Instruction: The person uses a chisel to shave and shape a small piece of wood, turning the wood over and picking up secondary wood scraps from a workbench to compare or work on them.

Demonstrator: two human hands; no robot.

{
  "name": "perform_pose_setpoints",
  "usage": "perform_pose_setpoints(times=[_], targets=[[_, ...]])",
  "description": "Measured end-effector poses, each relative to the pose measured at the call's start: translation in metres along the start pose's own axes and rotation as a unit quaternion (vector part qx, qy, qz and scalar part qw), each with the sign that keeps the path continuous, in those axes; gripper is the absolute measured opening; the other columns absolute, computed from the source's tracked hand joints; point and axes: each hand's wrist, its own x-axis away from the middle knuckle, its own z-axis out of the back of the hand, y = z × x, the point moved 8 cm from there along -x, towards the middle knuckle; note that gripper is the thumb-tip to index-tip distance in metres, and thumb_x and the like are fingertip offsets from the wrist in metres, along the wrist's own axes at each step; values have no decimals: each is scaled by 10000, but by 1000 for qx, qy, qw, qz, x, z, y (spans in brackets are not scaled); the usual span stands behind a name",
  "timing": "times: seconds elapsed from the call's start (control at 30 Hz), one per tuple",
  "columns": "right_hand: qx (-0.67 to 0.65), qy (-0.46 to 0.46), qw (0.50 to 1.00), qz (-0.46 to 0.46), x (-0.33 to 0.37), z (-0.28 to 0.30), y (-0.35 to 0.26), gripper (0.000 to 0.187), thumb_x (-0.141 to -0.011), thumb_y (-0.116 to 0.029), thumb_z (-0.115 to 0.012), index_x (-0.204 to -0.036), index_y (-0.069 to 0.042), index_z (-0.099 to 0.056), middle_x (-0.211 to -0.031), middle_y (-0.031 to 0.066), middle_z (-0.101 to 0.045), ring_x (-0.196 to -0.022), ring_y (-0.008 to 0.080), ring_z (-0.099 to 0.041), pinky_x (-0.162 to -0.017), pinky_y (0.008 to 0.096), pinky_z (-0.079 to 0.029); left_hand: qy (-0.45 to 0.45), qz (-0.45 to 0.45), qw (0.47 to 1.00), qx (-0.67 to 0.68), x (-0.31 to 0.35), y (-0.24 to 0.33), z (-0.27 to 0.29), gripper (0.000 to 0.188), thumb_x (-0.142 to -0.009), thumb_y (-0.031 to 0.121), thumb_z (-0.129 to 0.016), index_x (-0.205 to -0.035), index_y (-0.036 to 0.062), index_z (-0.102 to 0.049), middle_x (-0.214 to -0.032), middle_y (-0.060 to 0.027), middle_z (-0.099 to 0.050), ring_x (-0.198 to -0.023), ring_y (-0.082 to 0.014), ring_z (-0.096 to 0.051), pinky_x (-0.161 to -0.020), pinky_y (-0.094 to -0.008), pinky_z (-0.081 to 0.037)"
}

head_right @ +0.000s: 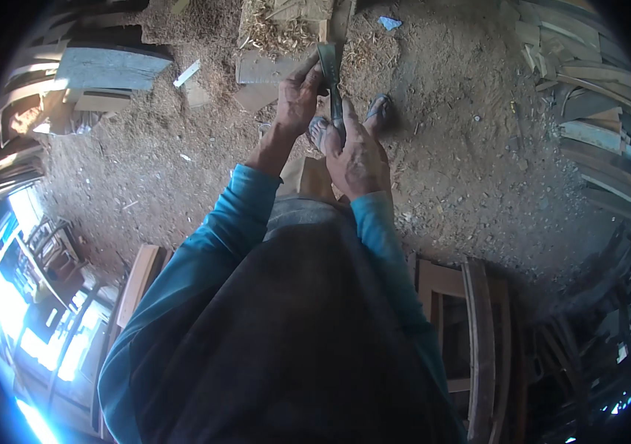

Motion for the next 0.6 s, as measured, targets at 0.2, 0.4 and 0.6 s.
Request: perform_pose_setpoints(times=[0.2,0.4,0.6], targets=[[-143,-19,989,-13,25,23,2,622,-967,-215,-589,-1522,8,-419,-1352,308,-600,-1239,429,-621,-1033,468,-498,26,-53,997,43,11,8,-3,487,-1094,235,-539,-1526,19,-480,-876,-27,-675,-787,-74,-574,-692,-257,-506],[-188,-14,981,-49,0,33,-1,516,-992,-218,-576,-1444,26,-528,-1306,287,-645,-1194,410,-651,-1013,449,-507,16,-21,997,-68,-1,15,-5,500,-1099,218,-512,-1541,-5,-442,-839,-19,-643,-751,-96,-564,-664,-282,-503],[-153,-28,987,-38,25,26,-1,537,-1010,-254,-567,-1478,2,-502,-1372,286,-611,-1266,410,-616,-1046,444,-498,14,1,1000,9,1,10,0,533,-1093,281,-537,-1542,9,-442,-922,-42,-698,-806,-97,-616,-719,-279,-531]])
